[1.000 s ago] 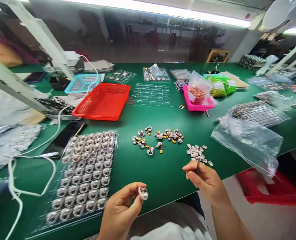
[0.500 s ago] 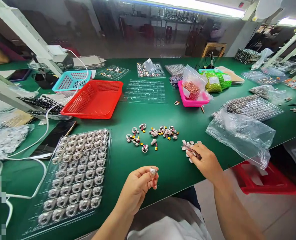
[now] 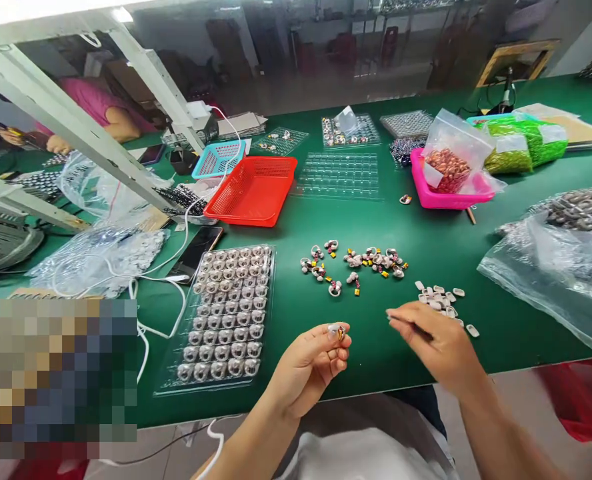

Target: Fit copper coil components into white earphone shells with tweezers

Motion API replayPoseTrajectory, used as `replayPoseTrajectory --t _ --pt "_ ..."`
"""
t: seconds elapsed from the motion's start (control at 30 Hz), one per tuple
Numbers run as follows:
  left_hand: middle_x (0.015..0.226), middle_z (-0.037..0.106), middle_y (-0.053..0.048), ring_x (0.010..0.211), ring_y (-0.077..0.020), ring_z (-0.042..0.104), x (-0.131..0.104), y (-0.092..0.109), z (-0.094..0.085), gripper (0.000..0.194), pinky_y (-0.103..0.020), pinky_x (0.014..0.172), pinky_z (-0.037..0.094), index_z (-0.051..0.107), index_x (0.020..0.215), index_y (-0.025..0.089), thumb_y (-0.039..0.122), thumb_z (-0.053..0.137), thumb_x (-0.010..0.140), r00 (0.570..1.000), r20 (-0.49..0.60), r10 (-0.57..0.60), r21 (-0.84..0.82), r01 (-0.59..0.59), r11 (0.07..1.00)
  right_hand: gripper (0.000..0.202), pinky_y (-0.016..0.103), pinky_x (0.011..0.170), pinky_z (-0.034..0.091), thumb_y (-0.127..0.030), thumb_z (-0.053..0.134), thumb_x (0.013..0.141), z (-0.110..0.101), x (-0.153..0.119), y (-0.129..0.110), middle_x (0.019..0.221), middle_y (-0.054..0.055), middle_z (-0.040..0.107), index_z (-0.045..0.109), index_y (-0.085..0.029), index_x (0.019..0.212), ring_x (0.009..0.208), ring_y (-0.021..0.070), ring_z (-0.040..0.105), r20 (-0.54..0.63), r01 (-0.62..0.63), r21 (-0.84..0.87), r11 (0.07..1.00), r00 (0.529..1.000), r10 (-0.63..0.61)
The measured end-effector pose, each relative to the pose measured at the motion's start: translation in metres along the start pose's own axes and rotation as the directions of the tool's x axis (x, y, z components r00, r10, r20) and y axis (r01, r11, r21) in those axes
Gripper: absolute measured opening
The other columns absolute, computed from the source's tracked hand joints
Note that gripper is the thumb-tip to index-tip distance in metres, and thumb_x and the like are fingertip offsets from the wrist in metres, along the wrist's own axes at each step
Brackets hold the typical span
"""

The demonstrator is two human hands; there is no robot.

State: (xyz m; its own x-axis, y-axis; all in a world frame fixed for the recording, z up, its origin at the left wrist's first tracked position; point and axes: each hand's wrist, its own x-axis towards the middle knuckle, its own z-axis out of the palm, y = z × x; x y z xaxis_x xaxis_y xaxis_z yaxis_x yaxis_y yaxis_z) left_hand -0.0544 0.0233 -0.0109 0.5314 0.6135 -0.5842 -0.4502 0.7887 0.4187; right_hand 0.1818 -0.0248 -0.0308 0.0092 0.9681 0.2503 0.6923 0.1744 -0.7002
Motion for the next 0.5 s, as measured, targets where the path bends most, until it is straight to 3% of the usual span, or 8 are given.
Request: replayPoseTrajectory --t 0.1,0.27,0.4,0.5 --pt "0.074 0.072 -0.006 0.061 -0.0082 0.063 -0.002 -0.004 0.0 0.028 -0.015 0.057 0.052 0.079 0.09 0.008 0.022 0.089 0.069 0.999 -0.002 0.042 0.033 -0.041 0.999 0.012 0.023 0.059 0.05 -0.022 0.059 0.095 0.026 -0.013 -0.03 0.089 0.004 0.069 0.069 -0.023 0.101 0.071 0.0144 0.064 -0.019 -0.046 0.36 0.932 0.998 0.056" --pt "0.074 0.075 -0.005 0.061 -0.0092 0.062 -0.007 -0.013 -0.006 0.02 -0.018 0.061 0.052 0.08 0.085 0.014 0.026 0.087 0.07 0.962 -0.004 0.274 0.294 -0.261 0.919 0.009 0.019 0.052 0.047 -0.018 0.061 0.091 0.052 -0.017 -0.056 0.079 0.0 0.068 0.068 -0.022 0.096 0.059 0.0111 0.059 -0.029 -0.137 0.512 0.848 0.984 0.176" --pt "0.082 0.077 -0.004 0.069 -0.0125 0.065 -0.016 -0.017 -0.011 0.017 -0.021 0.065 0.053 0.08 0.095 0.019 0.026 0.079 0.08 0.898 0.06 0.435 0.549 -0.394 0.737 0.021 0.018 0.054 0.046 -0.013 0.059 0.091 0.05 -0.011 -0.059 0.08 0.0 0.068 0.069 -0.024 0.106 0.062 0.0105 0.058 0.005 -0.035 0.509 0.86 0.999 0.038" --pt "0.089 0.077 -0.006 0.078 -0.0159 0.067 -0.021 -0.016 -0.013 0.018 -0.024 0.072 0.054 0.078 0.103 0.019 0.02 0.071 0.086 0.798 0.2 0.568 0.703 -0.521 0.485 0.024 0.017 0.053 0.045 -0.012 0.06 0.091 0.046 -0.007 -0.059 0.081 0.0 0.067 0.069 -0.024 0.11 0.063 0.0103 0.057 0.037 0.021 0.508 0.861 0.998 -0.047"
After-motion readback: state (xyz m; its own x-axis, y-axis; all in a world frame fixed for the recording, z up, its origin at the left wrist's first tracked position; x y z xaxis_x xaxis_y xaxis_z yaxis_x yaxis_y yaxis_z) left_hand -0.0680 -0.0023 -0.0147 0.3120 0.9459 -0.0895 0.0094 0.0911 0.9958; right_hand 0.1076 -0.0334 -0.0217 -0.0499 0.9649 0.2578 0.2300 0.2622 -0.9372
